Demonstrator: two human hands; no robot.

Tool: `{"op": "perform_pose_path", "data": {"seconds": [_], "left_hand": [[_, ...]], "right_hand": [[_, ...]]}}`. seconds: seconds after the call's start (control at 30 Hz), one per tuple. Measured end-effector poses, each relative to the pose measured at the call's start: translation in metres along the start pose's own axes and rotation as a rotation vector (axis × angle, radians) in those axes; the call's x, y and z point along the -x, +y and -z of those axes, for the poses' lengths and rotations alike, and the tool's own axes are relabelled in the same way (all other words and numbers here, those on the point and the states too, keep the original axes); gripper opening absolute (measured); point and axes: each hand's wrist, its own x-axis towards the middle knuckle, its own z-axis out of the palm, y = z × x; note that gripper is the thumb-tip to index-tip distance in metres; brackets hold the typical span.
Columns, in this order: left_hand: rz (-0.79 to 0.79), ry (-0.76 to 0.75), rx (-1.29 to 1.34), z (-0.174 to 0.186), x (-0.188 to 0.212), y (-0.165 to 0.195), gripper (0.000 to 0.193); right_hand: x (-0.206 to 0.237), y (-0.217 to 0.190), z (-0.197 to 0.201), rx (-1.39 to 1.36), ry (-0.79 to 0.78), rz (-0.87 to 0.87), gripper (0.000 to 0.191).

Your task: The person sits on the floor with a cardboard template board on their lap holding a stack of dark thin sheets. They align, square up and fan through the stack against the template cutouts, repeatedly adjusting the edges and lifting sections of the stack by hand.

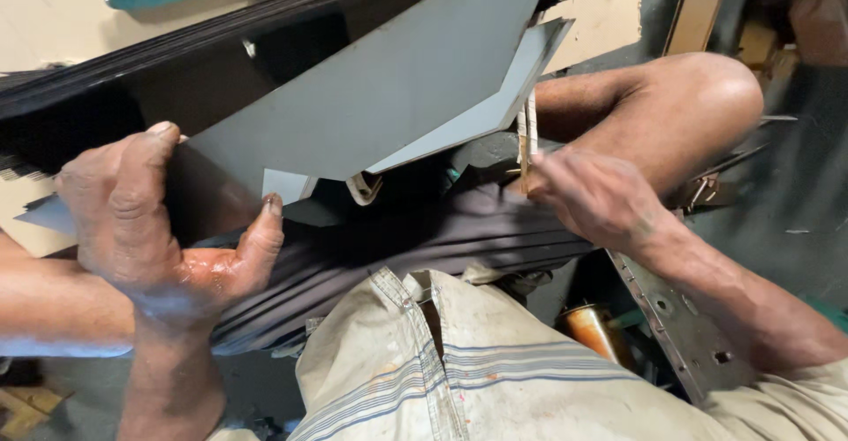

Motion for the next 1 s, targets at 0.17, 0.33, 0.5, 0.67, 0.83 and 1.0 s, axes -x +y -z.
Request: {"op": "perform_pose_path", "data": {"seconds": [0.17,0.33,0.5,0.67,0.83,1.0], "left_hand": [[-0.005,0.000,0.005,0.000,-0.005,0.002,0.070],[0.027,0.051,0.058,-0.003,-0.005,0.011,0.069],[0.062,0.069,0.067,-0.003,-0.003,0.014,0.070],[0.065,0.053,0.042,-0.001,-0.004,0.014,0.070],[0.012,0.043,0.021,0.003,-0.016,0.016,0.073],[-0.085,0.069,-0.084,0.005,-0.028,0.021,0.067]], "right_hand": [[-0.031,0.010,0.013,0.423,0.087,0.540,0.032],[-0.047,0.010,0.017,0.596,-0.038,0.644,0.026],[-0.048,0.020,-0.012,0.551,0.195,0.644,0.014],[-0.049,0.027,-0.044,0.418,0.316,0.579,0.008],[-0.052,0.007,-0.032,0.186,0.271,0.424,0.012],[-0.029,-0.007,0.033,-0.007,0.425,0.403,0.030]]}}
